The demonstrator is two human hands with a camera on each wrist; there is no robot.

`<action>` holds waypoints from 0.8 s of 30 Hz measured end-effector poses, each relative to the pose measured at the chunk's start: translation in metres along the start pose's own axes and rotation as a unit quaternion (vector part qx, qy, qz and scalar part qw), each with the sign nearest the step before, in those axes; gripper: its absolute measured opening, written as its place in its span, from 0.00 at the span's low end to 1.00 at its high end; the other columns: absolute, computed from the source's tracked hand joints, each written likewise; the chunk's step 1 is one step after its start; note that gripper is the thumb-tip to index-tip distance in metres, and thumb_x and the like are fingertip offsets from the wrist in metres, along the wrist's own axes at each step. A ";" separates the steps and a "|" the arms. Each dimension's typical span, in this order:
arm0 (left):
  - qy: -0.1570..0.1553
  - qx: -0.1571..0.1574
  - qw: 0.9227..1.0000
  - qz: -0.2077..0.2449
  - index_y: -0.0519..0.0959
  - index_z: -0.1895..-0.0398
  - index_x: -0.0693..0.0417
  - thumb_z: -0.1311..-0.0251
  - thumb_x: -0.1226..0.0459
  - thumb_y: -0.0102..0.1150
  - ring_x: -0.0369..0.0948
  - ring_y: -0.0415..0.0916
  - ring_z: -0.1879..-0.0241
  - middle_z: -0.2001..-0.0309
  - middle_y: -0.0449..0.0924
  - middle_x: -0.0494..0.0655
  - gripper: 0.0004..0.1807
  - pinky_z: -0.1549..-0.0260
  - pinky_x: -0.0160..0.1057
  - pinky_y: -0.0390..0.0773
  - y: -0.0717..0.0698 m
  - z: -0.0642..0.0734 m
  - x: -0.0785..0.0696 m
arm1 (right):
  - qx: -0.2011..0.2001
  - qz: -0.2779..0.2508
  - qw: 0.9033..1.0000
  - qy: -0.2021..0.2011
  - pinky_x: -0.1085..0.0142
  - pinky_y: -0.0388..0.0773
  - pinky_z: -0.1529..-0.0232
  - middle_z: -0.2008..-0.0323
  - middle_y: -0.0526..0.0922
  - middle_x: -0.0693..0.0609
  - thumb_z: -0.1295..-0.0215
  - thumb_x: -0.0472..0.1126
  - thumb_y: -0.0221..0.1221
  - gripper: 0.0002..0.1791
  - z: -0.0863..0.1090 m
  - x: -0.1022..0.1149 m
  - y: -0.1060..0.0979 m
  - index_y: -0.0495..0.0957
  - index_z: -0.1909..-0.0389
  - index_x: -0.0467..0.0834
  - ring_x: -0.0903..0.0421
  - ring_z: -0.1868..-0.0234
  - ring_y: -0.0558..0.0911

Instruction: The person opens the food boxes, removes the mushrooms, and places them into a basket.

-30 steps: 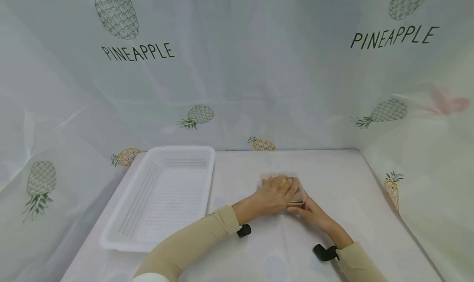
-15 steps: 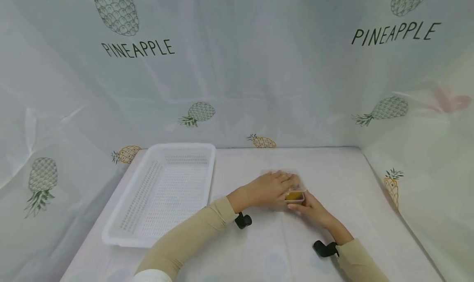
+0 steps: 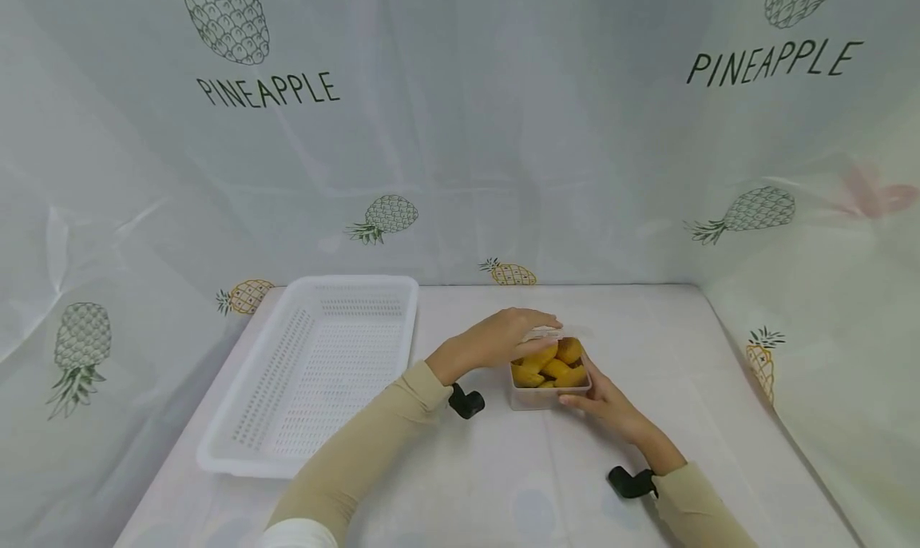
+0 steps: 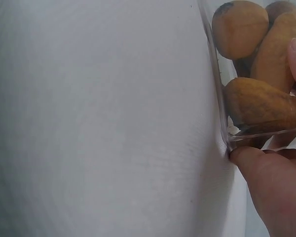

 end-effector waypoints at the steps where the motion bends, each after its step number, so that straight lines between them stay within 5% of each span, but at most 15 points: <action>1: -0.001 -0.005 1.000 0.008 0.75 0.34 0.54 0.23 0.49 0.45 0.39 0.68 0.34 0.34 0.73 0.45 0.25 0.34 0.34 0.64 -0.002 0.000 0.002 | 0.000 0.001 1.000 -0.005 0.51 0.59 0.31 0.21 0.33 0.42 0.31 0.42 0.64 0.54 0.000 0.001 0.000 0.33 0.19 0.50 0.41 0.26 0.44; 6: -0.019 -0.027 0.998 0.061 0.76 0.35 0.54 0.24 0.46 0.45 0.39 0.70 0.36 0.37 0.76 0.43 0.28 0.36 0.35 0.68 -0.009 0.000 0.018 | -0.003 -0.008 1.000 -0.014 0.77 0.68 0.47 0.21 0.34 0.39 0.32 0.40 0.64 0.54 0.001 0.002 -0.001 0.35 0.19 0.49 0.41 0.30 0.50; 9: -0.035 -0.043 0.994 0.098 0.77 0.36 0.53 0.25 0.46 0.46 0.38 0.72 0.38 0.38 0.77 0.42 0.27 0.38 0.37 0.70 -0.012 0.001 0.029 | -0.006 -0.004 1.000 -0.010 0.74 0.69 0.51 0.22 0.35 0.37 0.32 0.41 0.65 0.54 0.001 0.000 -0.002 0.35 0.19 0.47 0.40 0.33 0.54; 16: -0.061 -0.078 0.980 0.172 0.79 0.39 0.49 0.25 0.47 0.48 0.36 0.76 0.43 0.42 0.80 0.40 0.23 0.43 0.39 0.76 -0.014 0.002 0.052 | -0.009 0.012 1.000 0.009 0.55 0.67 0.38 0.22 0.36 0.37 0.32 0.43 0.64 0.54 0.002 -0.001 -0.004 0.35 0.20 0.45 0.40 0.29 0.54; 19: -0.066 -0.104 0.969 0.214 0.81 0.43 0.49 0.25 0.50 0.49 0.35 0.78 0.46 0.45 0.82 0.41 0.19 0.47 0.38 0.78 -0.015 0.001 0.061 | -0.008 0.012 1.000 0.013 0.62 0.76 0.54 0.22 0.36 0.34 0.32 0.43 0.65 0.54 0.003 -0.001 -0.003 0.35 0.20 0.43 0.47 0.52 0.73; 24: -0.065 -0.142 0.939 0.308 0.80 0.43 0.58 0.23 0.56 0.47 0.40 0.82 0.49 0.47 0.83 0.48 0.19 0.51 0.40 0.81 -0.013 0.000 0.075 | -0.012 0.005 1.000 0.014 0.70 0.70 0.69 0.23 0.36 0.31 0.33 0.41 0.65 0.54 0.003 -0.002 -0.003 0.35 0.20 0.40 0.60 0.66 0.67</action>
Point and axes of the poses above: each hand's wrist, its own z-axis away from the middle knuckle, its own y-axis out of the palm, x = y × z, the point moved 10 cm from there along -z, towards the middle knuckle
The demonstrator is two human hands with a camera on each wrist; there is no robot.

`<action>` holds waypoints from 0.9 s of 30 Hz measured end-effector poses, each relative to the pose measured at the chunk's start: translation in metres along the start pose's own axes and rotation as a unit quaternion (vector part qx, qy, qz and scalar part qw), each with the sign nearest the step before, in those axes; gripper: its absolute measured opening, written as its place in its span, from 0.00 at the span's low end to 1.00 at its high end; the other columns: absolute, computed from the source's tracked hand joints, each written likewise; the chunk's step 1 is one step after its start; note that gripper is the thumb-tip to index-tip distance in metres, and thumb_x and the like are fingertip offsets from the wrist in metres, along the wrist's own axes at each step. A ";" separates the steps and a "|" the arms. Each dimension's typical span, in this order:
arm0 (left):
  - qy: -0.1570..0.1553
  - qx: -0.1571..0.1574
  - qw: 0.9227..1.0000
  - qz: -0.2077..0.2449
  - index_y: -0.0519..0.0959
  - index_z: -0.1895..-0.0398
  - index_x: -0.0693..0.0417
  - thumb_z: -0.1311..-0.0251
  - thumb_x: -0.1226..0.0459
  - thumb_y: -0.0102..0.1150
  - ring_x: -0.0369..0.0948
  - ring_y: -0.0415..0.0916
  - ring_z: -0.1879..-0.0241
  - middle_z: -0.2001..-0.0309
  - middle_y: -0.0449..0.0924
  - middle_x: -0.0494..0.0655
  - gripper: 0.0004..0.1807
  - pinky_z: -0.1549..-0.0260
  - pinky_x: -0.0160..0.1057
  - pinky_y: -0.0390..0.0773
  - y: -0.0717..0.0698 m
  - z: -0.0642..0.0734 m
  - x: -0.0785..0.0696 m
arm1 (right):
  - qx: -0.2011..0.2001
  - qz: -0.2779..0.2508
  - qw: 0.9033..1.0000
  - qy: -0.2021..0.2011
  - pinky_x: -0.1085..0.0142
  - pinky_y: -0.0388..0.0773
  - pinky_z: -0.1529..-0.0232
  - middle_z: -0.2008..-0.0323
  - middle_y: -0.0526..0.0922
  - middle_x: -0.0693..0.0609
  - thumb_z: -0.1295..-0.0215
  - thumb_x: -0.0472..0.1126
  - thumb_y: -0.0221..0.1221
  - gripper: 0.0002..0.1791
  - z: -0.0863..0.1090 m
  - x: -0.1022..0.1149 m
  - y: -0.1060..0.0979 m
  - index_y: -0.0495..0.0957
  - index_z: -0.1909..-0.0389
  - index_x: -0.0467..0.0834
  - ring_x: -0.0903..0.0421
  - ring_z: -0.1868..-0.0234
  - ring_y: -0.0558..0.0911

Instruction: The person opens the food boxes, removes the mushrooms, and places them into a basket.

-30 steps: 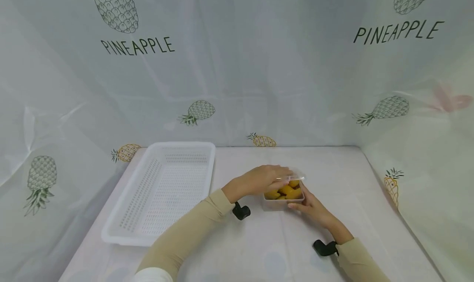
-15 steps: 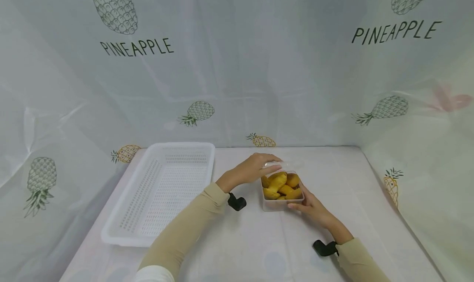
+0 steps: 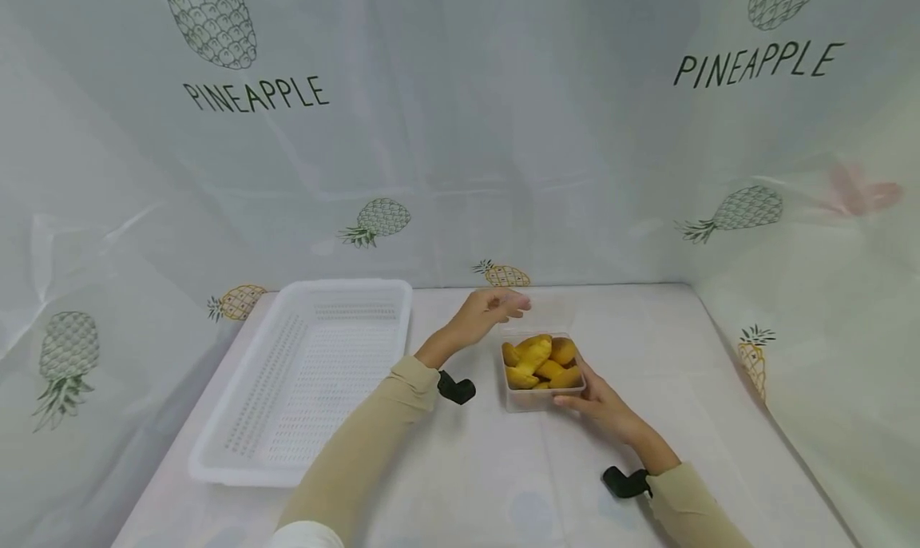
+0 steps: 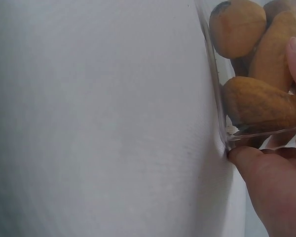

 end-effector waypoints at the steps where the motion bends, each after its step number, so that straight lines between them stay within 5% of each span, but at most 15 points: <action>1: -0.002 -0.005 1.000 0.018 0.80 0.42 0.60 0.22 0.57 0.47 0.43 0.82 0.49 0.46 0.83 0.49 0.19 0.51 0.42 0.81 -0.001 -0.001 0.002 | 0.000 -0.002 1.000 0.001 0.71 0.70 0.68 0.23 0.35 0.32 0.33 0.41 0.65 0.54 0.000 -0.001 0.000 0.35 0.20 0.40 0.61 0.65 0.67; 6: -0.020 -0.035 0.996 0.078 0.79 0.42 0.62 0.21 0.56 0.44 0.50 0.82 0.49 0.46 0.83 0.55 0.21 0.50 0.48 0.81 -0.006 -0.003 0.014 | 0.003 -0.004 1.000 0.003 0.68 0.70 0.72 0.23 0.35 0.32 0.32 0.40 0.64 0.54 0.000 -0.001 0.001 0.34 0.20 0.41 0.56 0.73 0.66; 10: -0.045 -0.048 0.992 0.108 0.79 0.43 0.64 0.21 0.50 0.41 0.51 0.83 0.50 0.48 0.84 0.56 0.27 0.51 0.51 0.81 -0.005 -0.003 0.024 | -0.001 -0.002 1.000 0.001 0.69 0.70 0.67 0.23 0.35 0.32 0.33 0.40 0.65 0.55 0.001 0.001 0.000 0.34 0.20 0.42 0.51 0.60 0.67; 15: -0.063 -0.045 0.989 0.126 0.79 0.44 0.63 0.21 0.45 0.35 0.54 0.82 0.50 0.49 0.84 0.56 0.33 0.51 0.58 0.80 0.000 -0.002 0.032 | 0.003 -0.002 1.000 0.002 0.66 0.70 0.71 0.23 0.33 0.32 0.32 0.41 0.64 0.55 0.000 0.000 0.002 0.33 0.20 0.42 0.55 0.71 0.64; 18: -0.060 -0.044 0.989 0.124 0.79 0.44 0.62 0.21 0.44 0.33 0.57 0.82 0.50 0.49 0.84 0.56 0.34 0.52 0.60 0.79 0.000 -0.003 0.034 | 0.001 0.009 1.000 0.011 0.59 0.75 0.55 0.23 0.34 0.34 0.32 0.44 0.64 0.55 0.001 -0.001 0.002 0.32 0.20 0.43 0.48 0.56 0.73; 22: -0.063 -0.043 0.988 0.132 0.79 0.44 0.63 0.21 0.46 0.32 0.61 0.81 0.50 0.49 0.83 0.58 0.33 0.52 0.62 0.78 -0.001 -0.005 0.038 | -0.004 0.011 1.000 0.028 0.58 0.71 0.49 0.22 0.34 0.35 0.32 0.47 0.64 0.56 0.002 -0.003 0.001 0.33 0.20 0.44 0.40 0.39 0.63; 25: -0.076 -0.045 0.986 0.142 0.78 0.43 0.64 0.20 0.47 0.32 0.59 0.82 0.52 0.49 0.84 0.58 0.32 0.52 0.62 0.78 -0.002 -0.005 0.044 | -0.002 0.005 1.000 0.030 0.65 0.69 0.60 0.22 0.34 0.34 0.32 0.46 0.65 0.56 0.002 -0.004 0.001 0.33 0.20 0.43 0.42 0.50 0.66; 27: -0.085 -0.046 0.984 0.151 0.77 0.42 0.65 0.19 0.49 0.32 0.57 0.83 0.53 0.49 0.84 0.57 0.31 0.52 0.63 0.78 -0.003 -0.005 0.047 | 0.000 0.007 1.000 0.023 0.68 0.68 0.57 0.23 0.34 0.33 0.32 0.46 0.65 0.56 0.001 -0.004 0.001 0.33 0.20 0.41 0.42 0.43 0.63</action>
Point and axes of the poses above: each hand's wrist, its own z-axis away from the middle knuckle, its own y-axis out of the palm, x = y × z, the point moved 10 cm from there along -z, towards the middle knuckle
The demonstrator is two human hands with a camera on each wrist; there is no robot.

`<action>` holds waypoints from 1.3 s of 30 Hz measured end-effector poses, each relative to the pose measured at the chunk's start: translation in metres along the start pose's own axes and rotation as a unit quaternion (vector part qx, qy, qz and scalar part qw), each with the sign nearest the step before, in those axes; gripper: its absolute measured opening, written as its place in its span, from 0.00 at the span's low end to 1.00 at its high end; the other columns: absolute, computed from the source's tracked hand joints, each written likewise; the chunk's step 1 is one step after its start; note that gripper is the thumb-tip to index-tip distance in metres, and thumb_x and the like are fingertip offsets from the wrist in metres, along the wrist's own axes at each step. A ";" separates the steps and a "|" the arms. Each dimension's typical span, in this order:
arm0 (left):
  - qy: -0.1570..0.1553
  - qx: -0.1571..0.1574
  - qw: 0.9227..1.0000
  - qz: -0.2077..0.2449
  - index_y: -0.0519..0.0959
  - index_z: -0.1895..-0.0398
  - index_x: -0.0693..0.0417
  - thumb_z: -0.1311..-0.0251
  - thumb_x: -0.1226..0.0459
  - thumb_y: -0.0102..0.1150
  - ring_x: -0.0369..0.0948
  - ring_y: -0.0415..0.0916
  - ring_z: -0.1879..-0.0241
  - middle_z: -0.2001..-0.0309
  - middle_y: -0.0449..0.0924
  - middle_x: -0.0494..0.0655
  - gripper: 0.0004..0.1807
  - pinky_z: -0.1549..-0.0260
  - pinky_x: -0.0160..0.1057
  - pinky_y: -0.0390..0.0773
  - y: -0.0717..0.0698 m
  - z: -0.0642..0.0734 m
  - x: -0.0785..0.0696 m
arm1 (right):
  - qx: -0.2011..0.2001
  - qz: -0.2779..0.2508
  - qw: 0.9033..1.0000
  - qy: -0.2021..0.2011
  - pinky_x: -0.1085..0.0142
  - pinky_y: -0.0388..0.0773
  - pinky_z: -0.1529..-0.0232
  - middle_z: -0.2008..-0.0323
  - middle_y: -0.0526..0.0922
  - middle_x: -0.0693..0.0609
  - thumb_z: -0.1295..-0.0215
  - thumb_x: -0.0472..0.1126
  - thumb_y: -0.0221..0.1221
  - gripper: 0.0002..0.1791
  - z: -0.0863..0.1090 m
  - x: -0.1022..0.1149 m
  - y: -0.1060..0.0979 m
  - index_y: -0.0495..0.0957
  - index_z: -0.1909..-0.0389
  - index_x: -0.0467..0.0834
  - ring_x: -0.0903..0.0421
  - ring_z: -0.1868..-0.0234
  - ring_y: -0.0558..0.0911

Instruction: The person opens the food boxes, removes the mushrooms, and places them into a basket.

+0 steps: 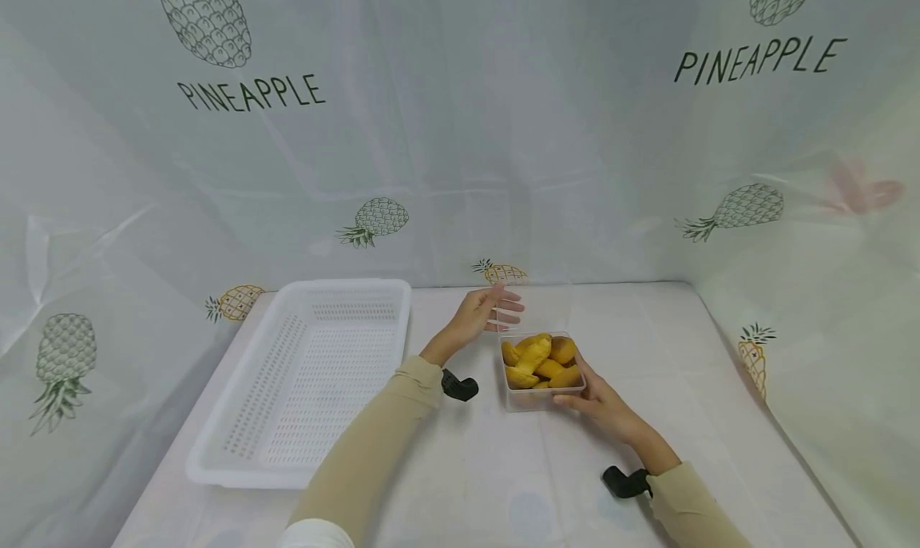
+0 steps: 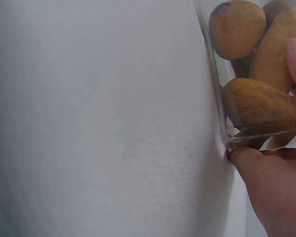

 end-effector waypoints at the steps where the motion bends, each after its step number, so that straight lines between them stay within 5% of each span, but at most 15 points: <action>1: -0.004 -0.001 1.000 0.004 0.77 0.41 0.65 0.19 0.49 0.31 0.56 0.83 0.53 0.49 0.84 0.56 0.31 0.52 0.62 0.78 -0.001 0.000 0.002 | 0.000 0.000 1.000 -0.002 0.67 0.70 0.59 0.23 0.34 0.33 0.32 0.46 0.65 0.56 0.000 0.000 0.000 0.33 0.20 0.41 0.41 0.48 0.66; 5: -0.029 -0.003 0.999 0.020 0.75 0.39 0.65 0.20 0.47 0.32 0.54 0.84 0.55 0.49 0.83 0.58 0.32 0.53 0.60 0.79 -0.004 -0.003 0.009 | 0.003 -0.006 1.000 -0.010 0.52 0.68 0.37 0.22 0.34 0.35 0.32 0.45 0.65 0.55 -0.002 0.000 0.000 0.33 0.21 0.40 0.37 0.32 0.58; 9: -0.060 -0.007 0.998 0.035 0.75 0.38 0.62 0.22 0.45 0.34 0.56 0.84 0.54 0.45 0.81 0.62 0.33 0.54 0.58 0.80 -0.007 -0.005 0.017 | 0.003 -0.021 1.000 -0.009 0.33 0.41 0.32 0.22 0.33 0.37 0.32 0.44 0.64 0.55 -0.004 -0.002 0.001 0.34 0.20 0.40 0.36 0.24 0.34; 20: -0.114 -0.010 0.989 0.095 0.69 0.32 0.61 0.20 0.48 0.35 0.55 0.84 0.54 0.44 0.80 0.60 0.30 0.52 0.56 0.79 -0.009 -0.005 0.031 | -0.001 -0.024 1.000 -0.002 0.33 0.40 0.31 0.22 0.33 0.38 0.32 0.44 0.65 0.55 -0.005 -0.003 0.001 0.34 0.21 0.39 0.36 0.24 0.34; 27: -0.180 -0.013 0.974 0.137 0.60 0.26 0.64 0.18 0.57 0.35 0.65 0.73 0.44 0.37 0.72 0.68 0.27 0.53 0.50 0.81 -0.006 -0.004 0.048 | 0.001 -0.032 0.999 -0.008 0.32 0.39 0.32 0.22 0.32 0.38 0.32 0.43 0.65 0.55 -0.004 -0.003 0.001 0.34 0.20 0.40 0.36 0.24 0.32; 39: -0.251 -0.058 0.956 0.143 0.65 0.29 0.66 0.20 0.58 0.41 0.54 0.83 0.53 0.45 0.80 0.62 0.26 0.59 0.42 0.84 -0.008 0.002 0.062 | 0.004 -0.028 1.000 -0.010 0.32 0.39 0.32 0.22 0.32 0.39 0.31 0.43 0.64 0.54 -0.004 -0.002 0.001 0.33 0.20 0.42 0.36 0.24 0.33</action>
Point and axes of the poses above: each hand's wrist, its own z-axis away from the middle knuckle, its own y-axis out of the palm, x = y × z, the point moved 10 cm from there along -z, towards the middle knuckle
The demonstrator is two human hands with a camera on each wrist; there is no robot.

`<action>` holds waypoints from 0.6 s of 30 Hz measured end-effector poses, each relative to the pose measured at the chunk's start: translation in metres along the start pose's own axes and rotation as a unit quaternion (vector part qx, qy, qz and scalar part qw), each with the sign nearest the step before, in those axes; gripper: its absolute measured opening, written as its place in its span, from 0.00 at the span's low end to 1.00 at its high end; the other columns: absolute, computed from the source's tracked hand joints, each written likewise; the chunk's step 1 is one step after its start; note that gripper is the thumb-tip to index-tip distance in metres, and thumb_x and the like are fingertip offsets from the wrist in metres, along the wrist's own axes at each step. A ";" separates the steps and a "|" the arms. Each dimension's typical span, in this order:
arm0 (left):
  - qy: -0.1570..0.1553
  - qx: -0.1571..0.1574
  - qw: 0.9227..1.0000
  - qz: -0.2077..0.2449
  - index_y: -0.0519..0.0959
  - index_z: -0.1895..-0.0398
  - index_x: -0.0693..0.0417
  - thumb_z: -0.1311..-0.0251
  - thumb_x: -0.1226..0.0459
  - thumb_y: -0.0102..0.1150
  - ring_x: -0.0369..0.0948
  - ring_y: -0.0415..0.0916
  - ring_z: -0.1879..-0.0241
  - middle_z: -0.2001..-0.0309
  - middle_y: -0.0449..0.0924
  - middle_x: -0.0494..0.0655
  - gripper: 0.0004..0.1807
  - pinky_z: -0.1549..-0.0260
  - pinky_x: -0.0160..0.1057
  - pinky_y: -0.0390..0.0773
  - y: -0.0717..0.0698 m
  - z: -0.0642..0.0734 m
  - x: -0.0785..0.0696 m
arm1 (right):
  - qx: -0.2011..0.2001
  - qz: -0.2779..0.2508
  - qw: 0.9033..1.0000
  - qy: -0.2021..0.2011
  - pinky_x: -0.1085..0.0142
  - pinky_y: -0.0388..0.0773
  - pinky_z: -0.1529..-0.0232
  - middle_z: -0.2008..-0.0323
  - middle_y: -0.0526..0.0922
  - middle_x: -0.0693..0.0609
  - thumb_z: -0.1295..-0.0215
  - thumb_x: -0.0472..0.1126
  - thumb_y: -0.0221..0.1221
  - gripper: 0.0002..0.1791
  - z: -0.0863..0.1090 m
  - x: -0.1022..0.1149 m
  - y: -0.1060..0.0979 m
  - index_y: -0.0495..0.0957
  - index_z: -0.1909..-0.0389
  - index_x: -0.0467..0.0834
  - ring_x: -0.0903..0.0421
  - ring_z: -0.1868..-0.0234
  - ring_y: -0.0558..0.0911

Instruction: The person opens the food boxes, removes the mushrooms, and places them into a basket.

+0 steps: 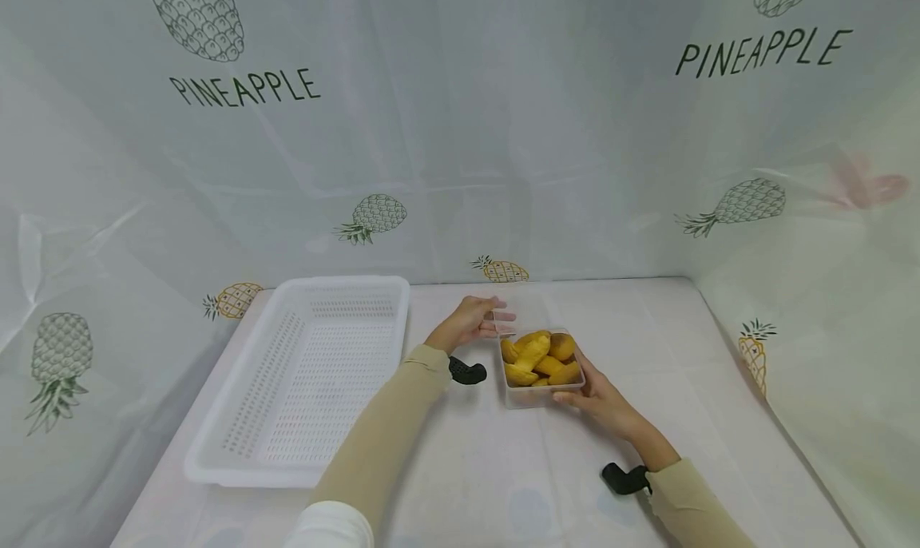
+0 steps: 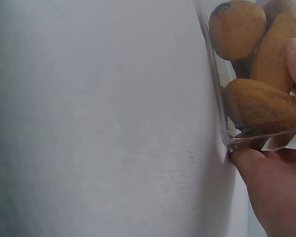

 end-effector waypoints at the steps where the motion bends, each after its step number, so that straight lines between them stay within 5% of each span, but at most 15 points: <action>1: -0.006 -0.004 1.000 -0.003 0.65 0.29 0.66 0.20 0.58 0.41 0.53 0.83 0.53 0.45 0.80 0.62 0.26 0.61 0.39 0.84 0.000 0.000 0.001 | 0.000 0.002 1.000 0.001 0.33 0.40 0.32 0.22 0.33 0.38 0.31 0.43 0.64 0.54 0.000 0.000 0.000 0.33 0.20 0.41 0.36 0.24 0.33; 10: -0.053 -0.020 0.998 0.035 0.68 0.33 0.71 0.21 0.60 0.43 0.47 0.85 0.58 0.46 0.79 0.64 0.24 0.66 0.35 0.84 -0.006 -0.002 0.014 | 0.003 -0.001 1.000 -0.004 0.33 0.39 0.31 0.22 0.33 0.38 0.31 0.43 0.64 0.53 -0.001 0.000 -0.001 0.35 0.21 0.38 0.37 0.24 0.33; 18: -0.059 -0.023 0.997 0.042 0.68 0.32 0.71 0.21 0.60 0.44 0.49 0.84 0.59 0.46 0.79 0.65 0.24 0.65 0.37 0.84 -0.006 -0.002 0.014 | 0.003 -0.006 1.000 -0.009 0.33 0.39 0.31 0.22 0.33 0.39 0.31 0.42 0.64 0.53 -0.001 0.000 -0.001 0.36 0.21 0.39 0.37 0.23 0.33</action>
Point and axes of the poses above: each hand's wrist, its own z-axis away from the middle knuckle, its own y-axis out of the palm, x = y × z, the point moved 10 cm from there along -z, towards the middle knuckle
